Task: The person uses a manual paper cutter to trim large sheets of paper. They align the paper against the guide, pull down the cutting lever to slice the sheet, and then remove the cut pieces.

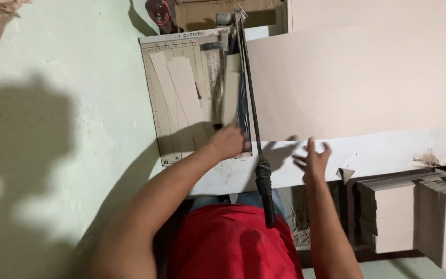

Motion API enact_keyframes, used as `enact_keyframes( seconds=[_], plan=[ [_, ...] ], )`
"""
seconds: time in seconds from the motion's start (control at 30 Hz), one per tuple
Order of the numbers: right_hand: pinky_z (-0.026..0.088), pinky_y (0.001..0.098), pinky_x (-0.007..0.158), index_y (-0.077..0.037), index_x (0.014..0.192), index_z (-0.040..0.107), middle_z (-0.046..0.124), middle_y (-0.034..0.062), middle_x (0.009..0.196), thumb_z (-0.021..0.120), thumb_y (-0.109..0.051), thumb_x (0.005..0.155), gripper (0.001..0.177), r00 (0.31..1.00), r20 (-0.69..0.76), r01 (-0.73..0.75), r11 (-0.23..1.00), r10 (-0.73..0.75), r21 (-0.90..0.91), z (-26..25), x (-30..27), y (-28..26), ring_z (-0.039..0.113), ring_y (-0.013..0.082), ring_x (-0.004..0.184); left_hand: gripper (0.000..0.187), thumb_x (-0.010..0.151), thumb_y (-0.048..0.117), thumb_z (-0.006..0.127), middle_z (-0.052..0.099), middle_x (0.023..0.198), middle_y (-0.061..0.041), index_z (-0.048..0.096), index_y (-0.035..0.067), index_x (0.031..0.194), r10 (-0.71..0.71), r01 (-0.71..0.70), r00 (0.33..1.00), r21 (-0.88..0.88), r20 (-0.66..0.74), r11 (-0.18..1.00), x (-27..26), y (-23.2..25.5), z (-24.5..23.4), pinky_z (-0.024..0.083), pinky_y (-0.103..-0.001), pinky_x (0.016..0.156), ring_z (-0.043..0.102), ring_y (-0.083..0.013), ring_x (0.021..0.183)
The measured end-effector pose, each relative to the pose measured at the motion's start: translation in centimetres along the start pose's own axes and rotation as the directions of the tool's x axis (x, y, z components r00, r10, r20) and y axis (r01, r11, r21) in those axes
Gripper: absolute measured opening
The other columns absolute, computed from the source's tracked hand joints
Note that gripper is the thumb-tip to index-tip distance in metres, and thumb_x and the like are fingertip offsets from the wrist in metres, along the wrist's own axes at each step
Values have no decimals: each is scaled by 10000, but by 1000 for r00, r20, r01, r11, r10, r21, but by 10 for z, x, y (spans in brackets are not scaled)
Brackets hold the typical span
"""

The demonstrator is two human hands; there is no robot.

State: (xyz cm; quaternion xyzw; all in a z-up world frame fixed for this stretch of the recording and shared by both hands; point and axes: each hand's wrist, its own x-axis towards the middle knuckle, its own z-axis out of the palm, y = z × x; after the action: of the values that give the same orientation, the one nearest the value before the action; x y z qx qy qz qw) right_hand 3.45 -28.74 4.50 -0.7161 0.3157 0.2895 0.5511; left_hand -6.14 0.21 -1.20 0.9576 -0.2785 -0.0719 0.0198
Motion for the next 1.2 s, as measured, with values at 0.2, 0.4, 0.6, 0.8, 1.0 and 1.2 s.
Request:
enact_keyframes(
  seconds=[0.2, 0.4, 0.6, 0.8, 1.0, 1.2],
  plan=[
    [485, 231, 497, -184, 1017, 393, 443, -82, 778, 721, -372, 1034, 379, 997, 41, -72, 887, 60, 457, -20, 43, 2, 554, 139, 572, 343, 910, 306, 709, 544, 1292, -51, 644, 211, 1233, -182, 263, 797, -60, 576, 963, -58, -51, 0, 500, -526, 957, 640, -302, 1109],
    [680, 447, 618, -29, 1011, 471, 567, 45, 824, 750, -236, 1006, 347, 998, 67, -13, 957, -6, 288, -11, 29, 24, 725, 297, 669, 612, 1012, 481, 528, 388, 1554, -133, 398, 170, 1522, -761, 865, 501, -256, 412, 431, -47, -57, -92, 315, -565, 1137, 424, -366, 1402],
    [684, 454, 749, -41, 1002, 624, 682, 66, 910, 673, -255, 1039, 223, 988, 151, -9, 984, -18, 179, 19, 27, 14, 773, 291, 843, 882, 975, 419, 680, 221, 1569, -241, 137, 146, 1614, -922, 927, 12, -350, 387, -134, -30, -72, -24, 301, -584, 1101, 236, -463, 1441],
    [636, 531, 827, -66, 1099, 657, 725, 101, 982, 676, -368, 1043, 308, 991, 137, 2, 999, -6, 32, 15, 34, 19, 762, 304, 894, 632, 947, 58, 578, 382, 1492, -139, 374, 195, 1529, -950, 706, -31, -666, 309, -240, 3, -66, -141, 409, -443, 1000, 396, -356, 1324],
    [603, 532, 871, 61, 1243, 564, 736, 224, 1006, 629, -519, 1055, 612, 992, 111, -32, 981, 54, -192, 19, 16, -3, 751, 312, 934, 1159, 736, 527, 862, 57, 1639, -325, 185, 260, 1637, -679, 805, 593, -307, 433, 507, 47, -33, -6, 64, -735, 1148, -6, -508, 1525],
    [579, 487, 785, -79, 1387, 583, 776, 194, 780, 344, -510, 1078, 582, 920, 389, 346, 569, -51, -746, 71, -175, -118, 771, 356, 736, 1293, 700, 385, 848, -57, 1647, -318, 3, 118, 1642, -672, 805, 574, -175, 469, 566, 52, -39, -23, 159, -781, 1103, -55, -499, 1520]
  ],
)
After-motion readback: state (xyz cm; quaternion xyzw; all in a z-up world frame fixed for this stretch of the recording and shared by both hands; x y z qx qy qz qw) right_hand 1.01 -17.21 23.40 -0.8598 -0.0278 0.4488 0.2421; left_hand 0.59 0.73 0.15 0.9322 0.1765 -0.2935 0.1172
